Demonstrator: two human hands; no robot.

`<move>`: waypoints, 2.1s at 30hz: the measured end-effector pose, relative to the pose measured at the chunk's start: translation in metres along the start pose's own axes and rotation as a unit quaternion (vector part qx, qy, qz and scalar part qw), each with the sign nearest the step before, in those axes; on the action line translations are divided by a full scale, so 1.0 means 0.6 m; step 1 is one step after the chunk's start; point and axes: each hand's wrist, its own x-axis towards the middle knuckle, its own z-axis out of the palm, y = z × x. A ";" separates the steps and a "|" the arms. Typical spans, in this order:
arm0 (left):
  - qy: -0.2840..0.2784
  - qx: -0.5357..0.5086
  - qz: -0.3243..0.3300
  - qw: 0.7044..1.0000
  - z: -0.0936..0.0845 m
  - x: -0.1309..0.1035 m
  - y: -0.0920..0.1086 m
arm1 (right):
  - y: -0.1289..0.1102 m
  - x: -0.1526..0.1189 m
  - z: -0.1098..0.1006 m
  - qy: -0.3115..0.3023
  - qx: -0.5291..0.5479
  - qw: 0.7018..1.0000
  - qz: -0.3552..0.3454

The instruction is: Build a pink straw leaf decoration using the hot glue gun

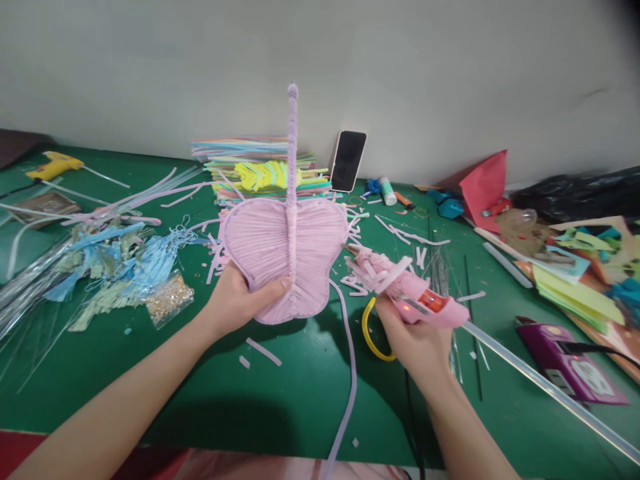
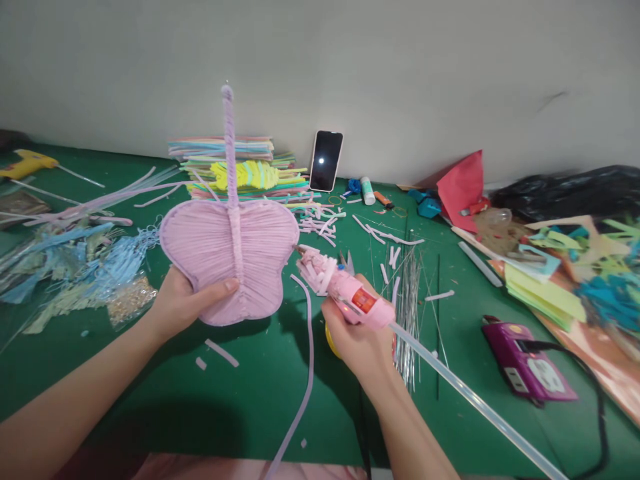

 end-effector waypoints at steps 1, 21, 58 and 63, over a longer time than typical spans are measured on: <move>0.000 0.001 0.001 1.000 0.000 0.000 -0.001 | 0.001 0.000 0.000 0.000 0.002 1.000 -0.004; 0.039 -0.106 -0.095 0.989 -0.005 0.023 -0.003 | 0.036 0.035 -0.023 -0.040 -0.175 0.983 -0.039; 0.172 -0.359 -0.218 0.891 -0.040 0.050 -0.007 | -0.023 0.055 0.049 -0.265 0.011 0.960 0.089; 0.197 -0.374 -0.235 0.875 -0.048 0.058 -0.011 | -0.032 0.098 0.031 -0.176 0.208 0.949 0.159</move>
